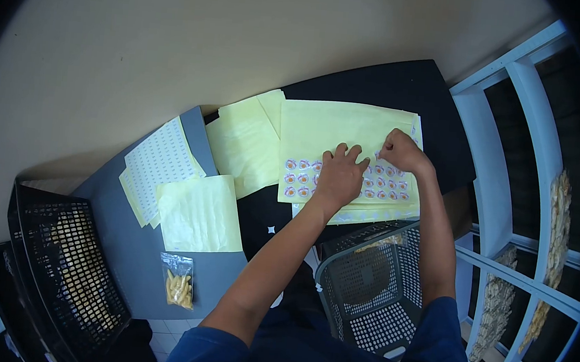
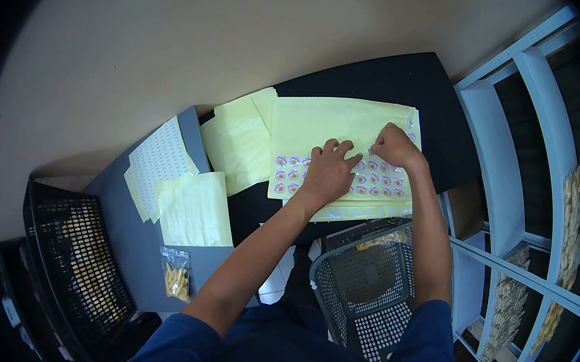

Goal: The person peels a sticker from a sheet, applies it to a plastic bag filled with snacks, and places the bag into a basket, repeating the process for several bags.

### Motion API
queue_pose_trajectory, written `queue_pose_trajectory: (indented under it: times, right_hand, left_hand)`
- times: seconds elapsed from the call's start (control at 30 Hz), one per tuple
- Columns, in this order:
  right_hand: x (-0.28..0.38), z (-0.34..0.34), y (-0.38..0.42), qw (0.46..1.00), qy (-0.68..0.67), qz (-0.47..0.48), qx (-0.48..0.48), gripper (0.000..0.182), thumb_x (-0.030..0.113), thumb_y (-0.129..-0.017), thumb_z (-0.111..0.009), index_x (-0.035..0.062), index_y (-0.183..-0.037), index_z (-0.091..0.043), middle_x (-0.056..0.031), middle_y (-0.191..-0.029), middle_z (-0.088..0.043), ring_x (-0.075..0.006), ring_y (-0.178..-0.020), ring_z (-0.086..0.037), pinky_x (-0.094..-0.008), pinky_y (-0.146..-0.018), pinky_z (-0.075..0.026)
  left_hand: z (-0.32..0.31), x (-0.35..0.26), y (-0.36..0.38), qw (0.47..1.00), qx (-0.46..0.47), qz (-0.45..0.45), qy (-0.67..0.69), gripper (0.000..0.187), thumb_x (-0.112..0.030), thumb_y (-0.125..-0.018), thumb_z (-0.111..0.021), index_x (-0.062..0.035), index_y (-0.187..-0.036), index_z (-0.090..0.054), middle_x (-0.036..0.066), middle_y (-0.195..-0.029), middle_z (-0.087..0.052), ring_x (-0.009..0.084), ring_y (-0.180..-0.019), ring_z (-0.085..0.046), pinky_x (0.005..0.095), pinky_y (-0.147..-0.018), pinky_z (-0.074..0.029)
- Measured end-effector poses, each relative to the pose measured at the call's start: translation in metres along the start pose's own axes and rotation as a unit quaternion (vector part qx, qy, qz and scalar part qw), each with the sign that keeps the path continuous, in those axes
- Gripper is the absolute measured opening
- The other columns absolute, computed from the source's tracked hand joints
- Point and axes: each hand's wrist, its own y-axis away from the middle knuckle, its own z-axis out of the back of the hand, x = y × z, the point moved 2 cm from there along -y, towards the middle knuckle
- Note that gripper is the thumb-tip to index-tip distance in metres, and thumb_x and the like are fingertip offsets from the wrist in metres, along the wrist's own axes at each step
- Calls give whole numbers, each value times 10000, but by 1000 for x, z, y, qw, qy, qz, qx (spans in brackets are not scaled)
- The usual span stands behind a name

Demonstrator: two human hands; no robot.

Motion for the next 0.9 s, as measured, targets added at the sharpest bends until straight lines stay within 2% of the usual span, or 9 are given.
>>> queue_pose_trajectory:
  times: [0.03,0.13,0.27,0.43,0.53,0.63,0.83,0.9]
  right_hand:
    - [-8,-1,-3,999,-13,15,-27,202,110,-761,-771,-62,-817,-681,-216,-868,-682,-263,-784,-695,-378,-748,-545]
    - [-5,2,3,998,-50,4,-47,208,121,-765,-781,-56,-836,-699,-224,-889,-674,-283,-814,-700,-386,-758,-549]
    - [28,-3,16,996,55,-23,-71,197,137,-776,-780,-42,-827,-716,-229,-992,-651,-332,-916,-694,-408,-809,-552]
    - [33,-12,14,986,136,-52,-83,179,136,-786,-762,-35,-812,-719,-220,-1067,-618,-371,-998,-669,-427,-875,-541]
    - [23,-13,12,990,98,-45,-88,188,112,-777,-790,-31,-817,-674,-181,-1008,-612,-317,-933,-670,-394,-848,-528]
    - [5,-15,5,997,21,-4,-77,169,84,-791,-774,-36,-819,-659,-167,-989,-609,-287,-898,-657,-377,-828,-524]
    - [-9,-10,4,997,-37,15,-62,169,66,-806,-764,-18,-826,-619,-114,-912,-601,-198,-801,-626,-342,-734,-521]
    - [-6,-5,6,996,-58,-17,-58,153,69,-789,-759,-29,-800,-642,-135,-893,-633,-217,-801,-659,-348,-723,-533]
  left_hand:
    - [-1,0,1,1000,-4,0,-3,450,-221,-822,-701,-178,-1270,-696,75,-1353,-554,306,-1252,-479,494,-937,-425]
    - [-1,0,1,1000,-11,-2,-7,468,-226,-816,-710,-174,-1280,-686,74,-1358,-551,306,-1254,-478,496,-936,-422]
    - [3,0,-2,1000,11,5,-2,535,-218,-803,-714,-159,-1330,-645,77,-1347,-556,295,-1243,-485,493,-922,-426]
    - [13,0,-12,997,69,19,-13,611,-225,-807,-679,-158,-1406,-580,69,-1333,-548,271,-1214,-481,475,-895,-432]
    - [10,-1,-9,997,67,-2,-47,612,-265,-826,-650,-168,-1424,-567,60,-1335,-534,257,-1205,-466,463,-884,-431]
    - [7,0,-7,997,45,-10,-66,613,-311,-843,-637,-175,-1435,-561,51,-1344,-522,247,-1204,-455,459,-881,-429]
    - [7,1,-6,996,58,-11,-71,604,-340,-865,-625,-184,-1445,-554,46,-1369,-512,246,-1222,-450,470,-894,-427]
    - [7,1,-6,996,57,-10,-74,594,-342,-873,-617,-186,-1444,-555,48,-1381,-509,249,-1238,-447,475,-901,-429]
